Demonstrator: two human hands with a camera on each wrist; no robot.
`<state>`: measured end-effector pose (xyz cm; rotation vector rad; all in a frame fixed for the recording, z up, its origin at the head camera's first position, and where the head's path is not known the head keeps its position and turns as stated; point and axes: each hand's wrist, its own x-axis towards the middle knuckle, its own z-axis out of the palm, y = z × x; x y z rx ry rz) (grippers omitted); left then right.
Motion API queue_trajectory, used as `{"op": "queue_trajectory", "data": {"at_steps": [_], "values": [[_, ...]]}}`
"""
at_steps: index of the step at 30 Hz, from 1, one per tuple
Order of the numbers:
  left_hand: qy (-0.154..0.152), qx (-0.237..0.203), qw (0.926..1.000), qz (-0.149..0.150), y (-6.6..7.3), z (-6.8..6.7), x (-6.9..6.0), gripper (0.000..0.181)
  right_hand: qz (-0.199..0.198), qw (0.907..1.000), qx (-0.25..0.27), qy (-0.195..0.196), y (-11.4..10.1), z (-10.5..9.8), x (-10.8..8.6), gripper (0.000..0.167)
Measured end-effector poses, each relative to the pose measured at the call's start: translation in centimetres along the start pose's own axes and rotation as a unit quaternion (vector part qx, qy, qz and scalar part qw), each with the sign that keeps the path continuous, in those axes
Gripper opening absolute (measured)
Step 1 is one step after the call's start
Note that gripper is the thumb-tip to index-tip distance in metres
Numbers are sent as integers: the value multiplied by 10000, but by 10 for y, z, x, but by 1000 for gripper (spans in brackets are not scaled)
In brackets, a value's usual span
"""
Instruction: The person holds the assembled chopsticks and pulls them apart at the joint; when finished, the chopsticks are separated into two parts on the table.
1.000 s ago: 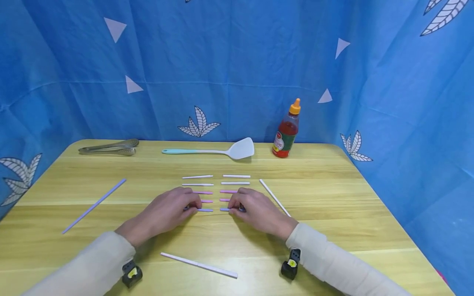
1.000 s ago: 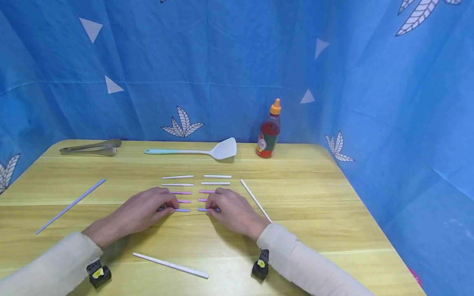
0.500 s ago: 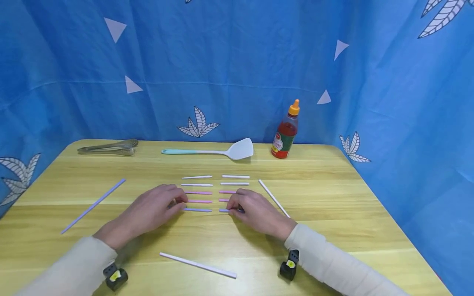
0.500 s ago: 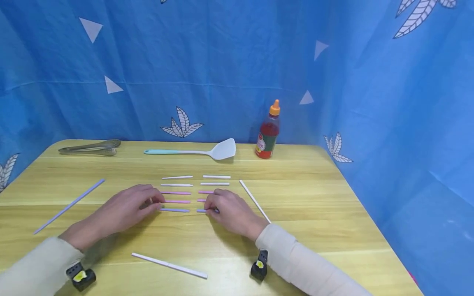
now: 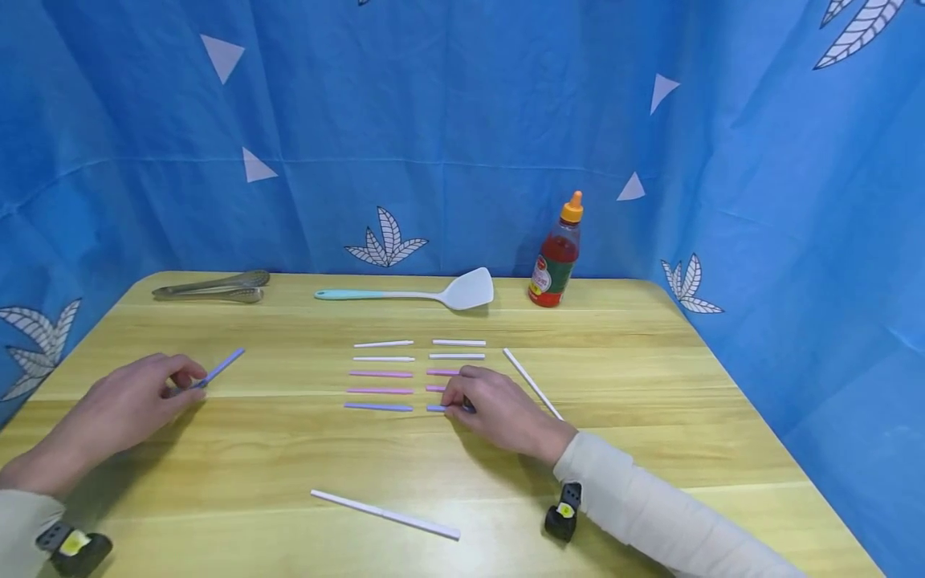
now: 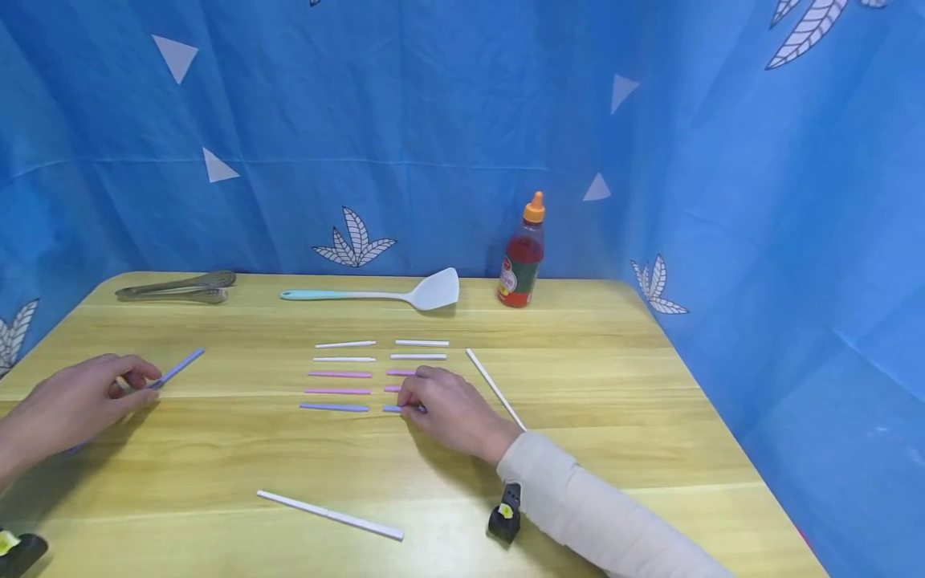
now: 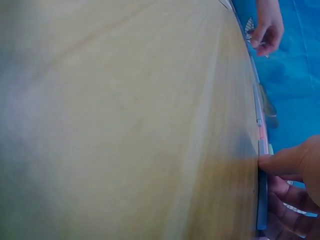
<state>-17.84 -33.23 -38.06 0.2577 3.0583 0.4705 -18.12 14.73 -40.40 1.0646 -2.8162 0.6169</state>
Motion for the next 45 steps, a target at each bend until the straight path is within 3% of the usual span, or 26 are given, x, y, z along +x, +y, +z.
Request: {"op": "queue_trajectory", "data": {"at_steps": [4, 10, 16, 19, 25, 30, 37, 41, 45], "values": [[-4, 103, 9997, -214, -12, 1, -6, 31, 31, 10000, 19, -55, -1, 0, 1, 7], [-6, 169, 9994, -298, -17, 5, -10, 23, 94, 9999, 13, -46, -1, 0, 1, 6], [37, 166, 9996, -214, -16, 6, -12, 18, 127, 9999, 68, -69, -2, 0, 2, 6], [69, 89, 9999, -71, -9, 6, -11, 16, 184, 9997, 171, -63, -2, 0, 2, 6], [185, -336, 9974, 605, 26, 8, -11, 13, 246, 9983, 480, 226, -1, -6, 2, 7], [361, -596, 9865, 1484, 64, 15, -11, 10, 84, 9919, 1160, 515, -5, -13, 5, 11], [-84, -991, 9719, 2133, 120, 19, -10, 11, -56, 9735, 2278, 208, -21, -15, 7, 22], [-15, -899, 9648, 2472, 144, 21, -8, 12, 20, 9676, 2523, 56, -28, -12, 4, 21], [76, -810, 9591, 2712, 160, 26, -6, 12, 18, 9683, 2496, 9, -28, -11, 2, 19]]}}
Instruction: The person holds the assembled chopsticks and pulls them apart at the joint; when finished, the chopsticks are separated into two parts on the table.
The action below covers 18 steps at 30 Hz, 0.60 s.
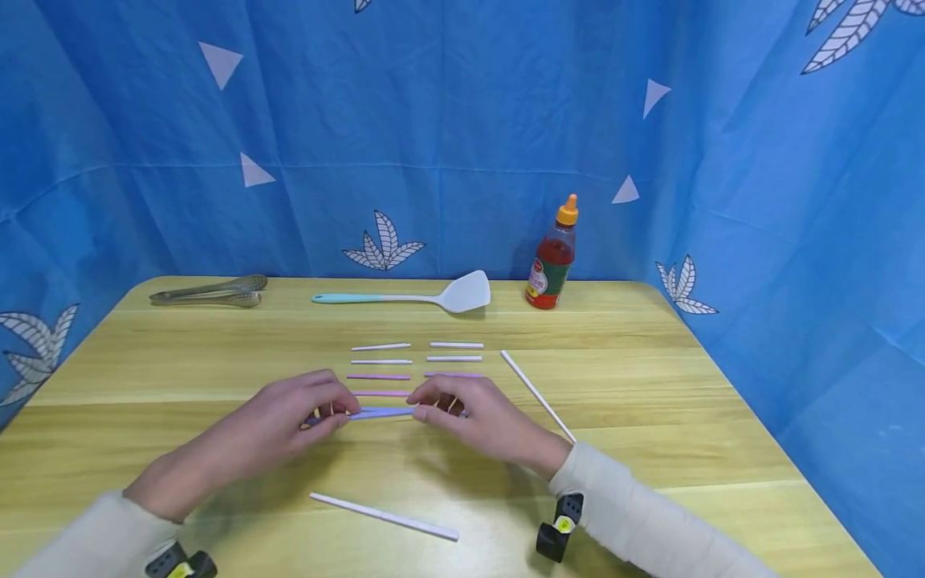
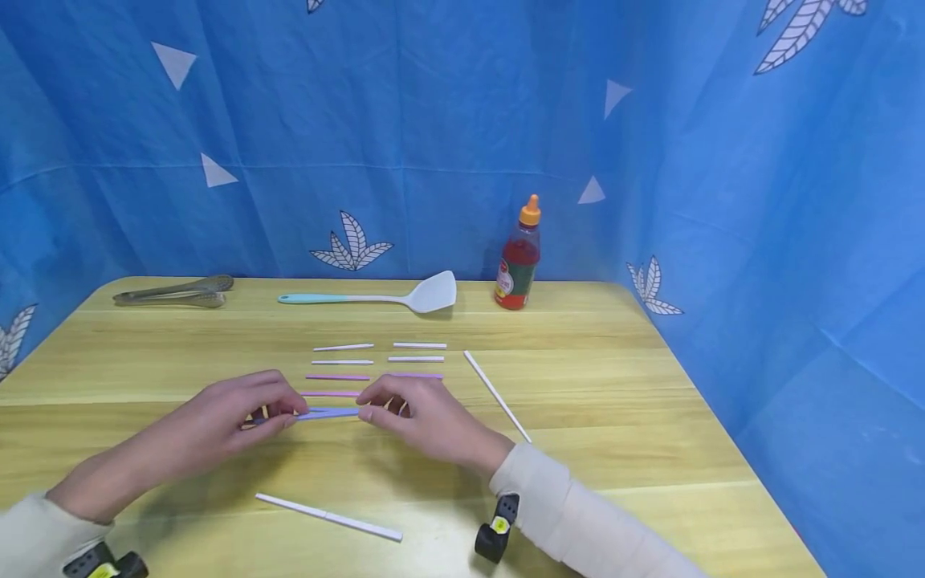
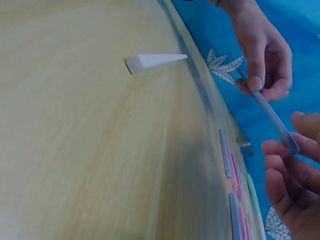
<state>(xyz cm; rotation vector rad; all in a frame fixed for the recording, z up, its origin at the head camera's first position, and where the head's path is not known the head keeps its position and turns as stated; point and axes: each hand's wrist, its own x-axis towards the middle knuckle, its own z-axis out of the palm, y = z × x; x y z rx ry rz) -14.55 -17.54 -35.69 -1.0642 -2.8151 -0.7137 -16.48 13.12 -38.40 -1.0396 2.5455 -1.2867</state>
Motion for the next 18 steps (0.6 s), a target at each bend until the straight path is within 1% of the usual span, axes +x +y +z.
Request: {"op": "queue_trajectory", "data": {"at_steps": [4, 6, 9, 12, 13, 15, 18], "values": [[194, 37, 9994, 274, 6, 9, 6, 12, -4, 9998, -182, -60, 0, 0, -3, 18], [265, 71, 9991, 325, 7, 13, 8, 11, 29, 9996, -262, -80, 0, 0, -4, 18], [174, 147, 9995, 229, 7, 17, 11, 8, 82, 9993, -368, -25, 1, -1, -6, 17], [5, 189, 9998, 78, 5, 18, 11, 6, 113, 9991, -400, 38, 2, -1, -6, 15], [-7, 197, 9998, 65, 4, 19, 11, 6, 121, 9990, -422, 73, 2, -1, -7, 14], [40, 157, 9999, 37, 1, 18, 9, 5, 139, 9988, -450, 166, 4, -4, -9, 12], [248, 75, 9996, -91, -6, 14, 5, 5, 274, 9976, -481, 410, 8, -10, -15, 9]]}}
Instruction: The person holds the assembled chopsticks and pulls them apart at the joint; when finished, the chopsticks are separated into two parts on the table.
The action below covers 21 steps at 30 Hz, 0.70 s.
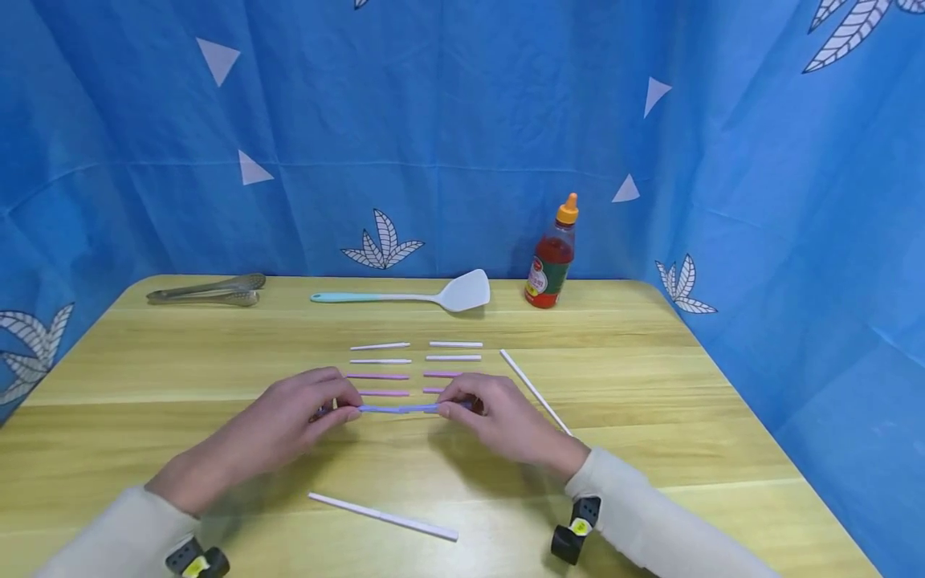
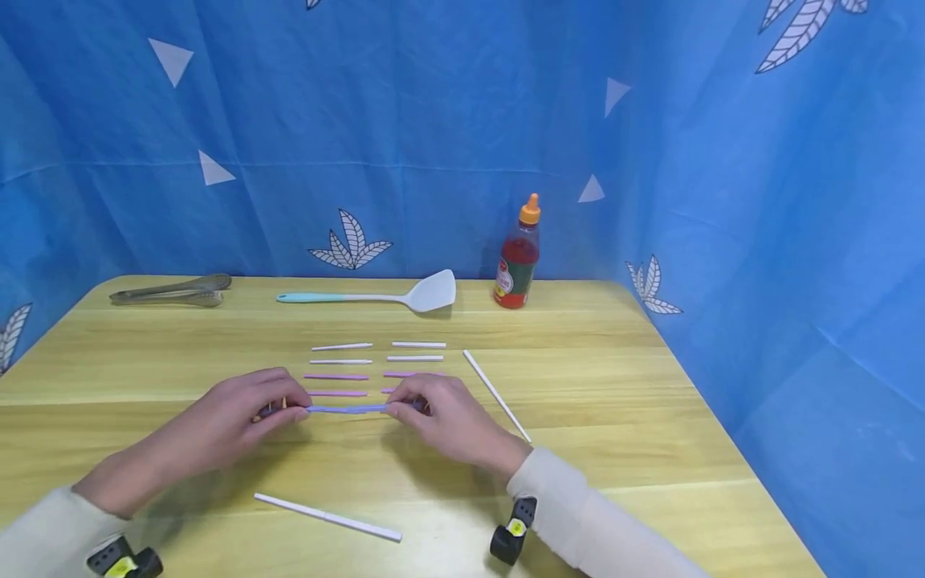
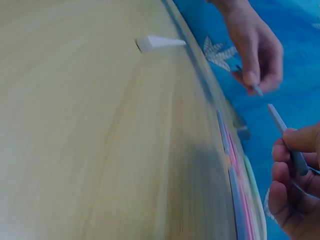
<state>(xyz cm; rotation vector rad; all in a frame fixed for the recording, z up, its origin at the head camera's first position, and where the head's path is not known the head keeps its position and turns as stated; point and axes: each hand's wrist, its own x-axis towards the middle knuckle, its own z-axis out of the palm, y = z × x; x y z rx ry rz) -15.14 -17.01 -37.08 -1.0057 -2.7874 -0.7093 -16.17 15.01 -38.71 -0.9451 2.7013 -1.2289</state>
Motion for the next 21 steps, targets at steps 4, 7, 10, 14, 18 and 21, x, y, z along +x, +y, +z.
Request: {"op": "queue_trajectory", "data": {"at_steps": [4, 7, 10, 14, 18, 21], "values": [[152, 1, 9997, -209, -9, -3, -5, 7, 269, 9993, 82, 252, 11, -6, -7, 6], [44, 98, 9996, -245, -12, -3, -5, 7, 348, 9989, 106, 292, 18, -6, -11, 6], [-130, 111, 9996, -205, -12, 0, -2, 6, 417, 9988, 24, 253, 22, -2, -14, 4], [-407, -200, 9987, -220, -12, 9, 4, 4, 534, 9985, -58, 138, 22, 6, -16, 4], [-727, -718, 9943, -291, -13, 19, 10, 3, 559, 9983, -95, 91, 20, 11, -18, 5], [-879, -924, 9915, -273, -13, 25, 13, 5, 517, 9982, -267, 162, 19, 12, -20, 4]]}}
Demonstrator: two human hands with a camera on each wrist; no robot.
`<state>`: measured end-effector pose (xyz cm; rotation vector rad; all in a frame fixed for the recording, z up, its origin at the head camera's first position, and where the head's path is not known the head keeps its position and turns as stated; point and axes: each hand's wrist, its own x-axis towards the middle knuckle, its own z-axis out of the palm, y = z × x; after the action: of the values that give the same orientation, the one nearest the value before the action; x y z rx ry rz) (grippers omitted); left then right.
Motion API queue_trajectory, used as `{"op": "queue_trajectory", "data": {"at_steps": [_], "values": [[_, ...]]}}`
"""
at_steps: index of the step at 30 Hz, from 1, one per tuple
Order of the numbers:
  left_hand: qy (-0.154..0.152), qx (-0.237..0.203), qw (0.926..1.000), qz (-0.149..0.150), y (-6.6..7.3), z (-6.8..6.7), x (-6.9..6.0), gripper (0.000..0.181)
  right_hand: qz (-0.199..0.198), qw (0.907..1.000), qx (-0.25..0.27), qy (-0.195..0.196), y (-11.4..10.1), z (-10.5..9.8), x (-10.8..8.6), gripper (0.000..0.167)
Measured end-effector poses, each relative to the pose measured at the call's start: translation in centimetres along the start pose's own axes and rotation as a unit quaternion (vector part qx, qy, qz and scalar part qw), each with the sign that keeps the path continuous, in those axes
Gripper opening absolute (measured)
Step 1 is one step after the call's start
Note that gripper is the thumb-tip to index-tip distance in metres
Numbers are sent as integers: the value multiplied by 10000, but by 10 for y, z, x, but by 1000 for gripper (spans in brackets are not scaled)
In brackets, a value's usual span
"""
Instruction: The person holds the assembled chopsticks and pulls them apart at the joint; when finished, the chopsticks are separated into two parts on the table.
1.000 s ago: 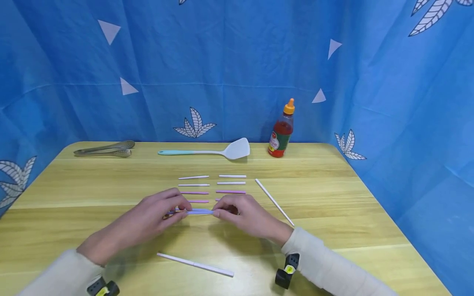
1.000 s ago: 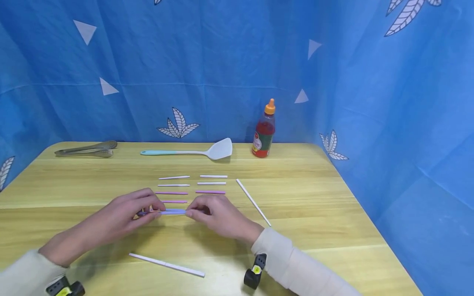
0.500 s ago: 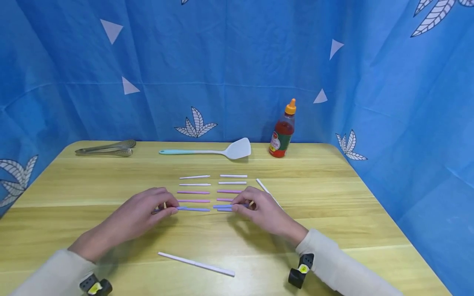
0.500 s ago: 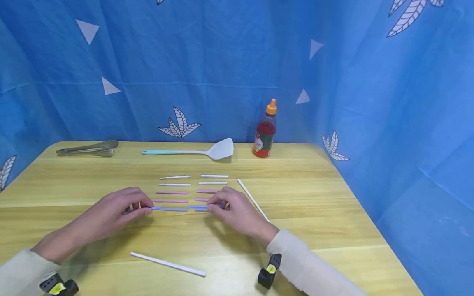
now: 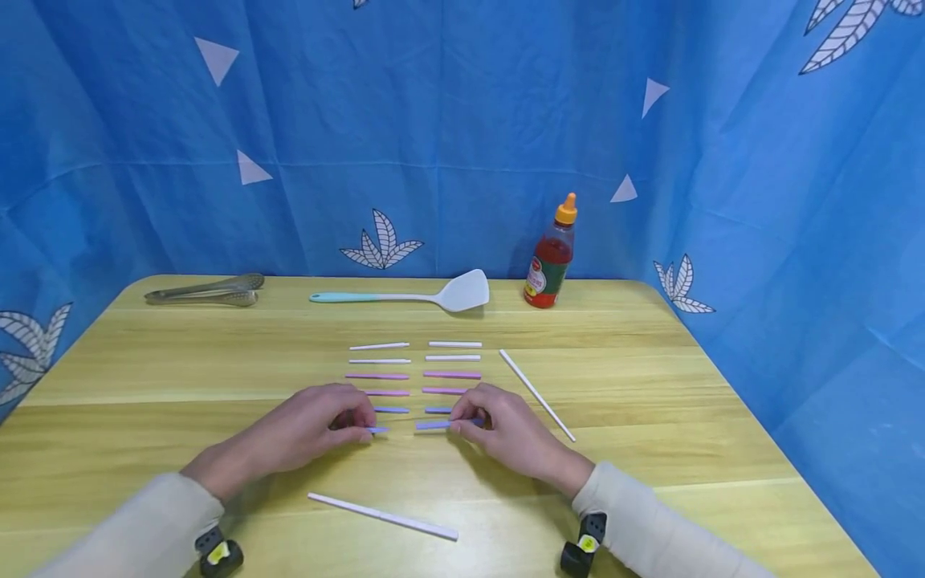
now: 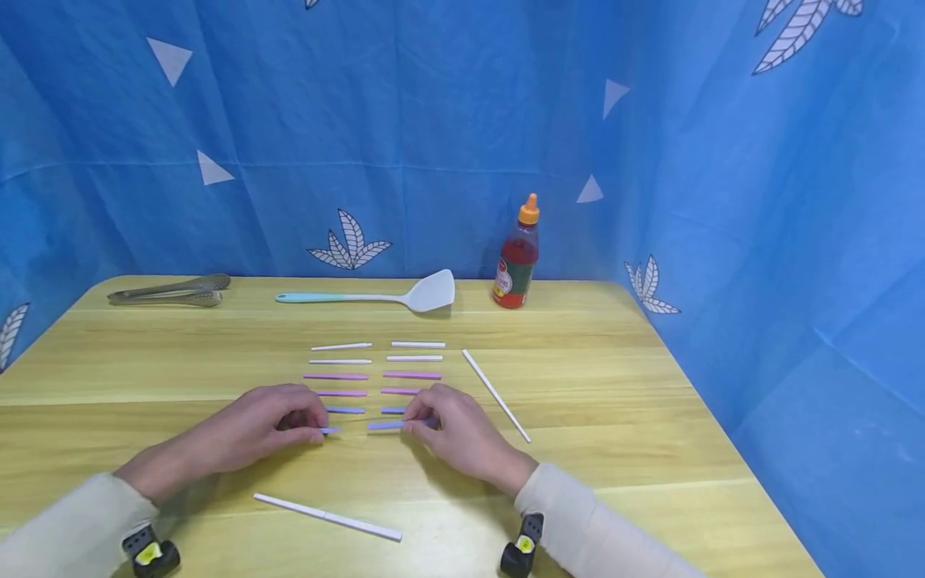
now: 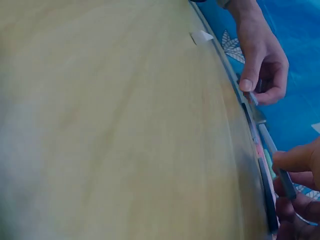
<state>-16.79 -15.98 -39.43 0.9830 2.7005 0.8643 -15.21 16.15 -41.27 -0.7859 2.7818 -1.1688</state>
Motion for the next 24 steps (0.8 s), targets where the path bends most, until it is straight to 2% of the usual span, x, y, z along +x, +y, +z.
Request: {"op": "queue_trajectory", "data": {"at_steps": [4, 10, 15, 24], "values": [[-99, -4, 9999, 118, 1, 5, 5, 6, -79, 9994, -317, 140, 0, 0, -1, 6], [-59, 345, 9990, 269, 3, 9, 11, 5, -201, 9964, -807, 150, 1, 0, -1, 7], [-23, 519, 9982, 289, 5, 9, 13, 7, -266, 9952, -939, 47, -1, 1, 1, 7], [100, 494, 9982, 312, 5, 7, 11, 6, -480, 9920, -1168, -37, -5, 2, 2, 6]]}}
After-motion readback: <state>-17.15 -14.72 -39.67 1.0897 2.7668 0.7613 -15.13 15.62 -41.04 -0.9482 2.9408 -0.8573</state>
